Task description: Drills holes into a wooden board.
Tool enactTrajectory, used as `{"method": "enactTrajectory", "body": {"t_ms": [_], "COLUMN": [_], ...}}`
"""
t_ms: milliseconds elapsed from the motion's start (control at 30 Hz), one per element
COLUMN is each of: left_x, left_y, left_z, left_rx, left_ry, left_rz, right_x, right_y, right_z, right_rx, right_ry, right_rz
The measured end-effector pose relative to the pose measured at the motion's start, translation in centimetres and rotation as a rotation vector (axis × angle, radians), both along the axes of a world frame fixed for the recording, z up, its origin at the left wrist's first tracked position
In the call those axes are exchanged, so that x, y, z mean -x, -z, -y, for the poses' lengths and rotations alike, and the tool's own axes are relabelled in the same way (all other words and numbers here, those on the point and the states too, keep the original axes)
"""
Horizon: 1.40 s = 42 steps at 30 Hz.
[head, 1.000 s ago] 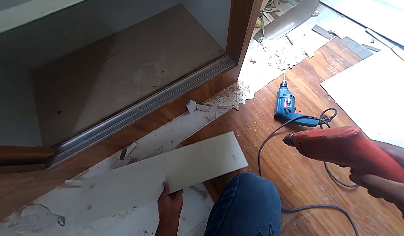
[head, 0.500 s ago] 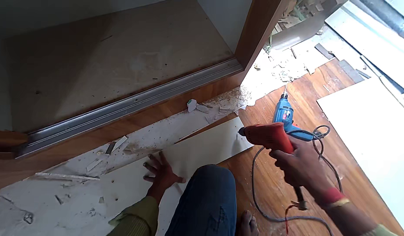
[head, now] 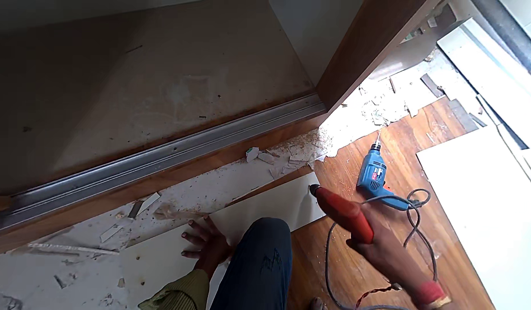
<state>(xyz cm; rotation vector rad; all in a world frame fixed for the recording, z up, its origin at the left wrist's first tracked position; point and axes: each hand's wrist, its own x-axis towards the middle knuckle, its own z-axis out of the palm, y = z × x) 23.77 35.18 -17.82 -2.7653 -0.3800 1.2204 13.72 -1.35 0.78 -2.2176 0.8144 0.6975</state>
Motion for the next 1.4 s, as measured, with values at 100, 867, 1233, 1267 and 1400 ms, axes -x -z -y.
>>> {"method": "enactTrajectory", "body": {"t_ms": [100, 867, 1233, 1267, 1400], "left_x": [0.0, -0.2, 0.9, 1.3, 1.4], "left_y": [0.6, -0.4, 1.7, 2.2, 2.0], "left_z": [-0.3, 0.1, -0.9, -1.1, -1.3], "left_rx": [-0.013, -0.047, -0.038, -0.043, 0.015], "left_ry": [0.013, 0.012, 0.058, 0.055, 0.022], "left_rz": [-0.012, -0.034, 0.000, 0.026, 0.063], "right_x": [-3.9, -25.4, -3.9, -1.3, 2.6], "right_y": [-2.2, -4.7, 1.1, 1.6, 1.4], "right_z": [-3.7, -1.2, 11.8, 10.3, 0.9], "right_rx": [0.279, 0.255, 0.092, 0.143, 0.297], "right_ry": [-0.317, -0.787, -0.013, -0.060, -0.340], "right_rz": [-0.103, -0.276, -0.045, 0.013, 0.201]}}
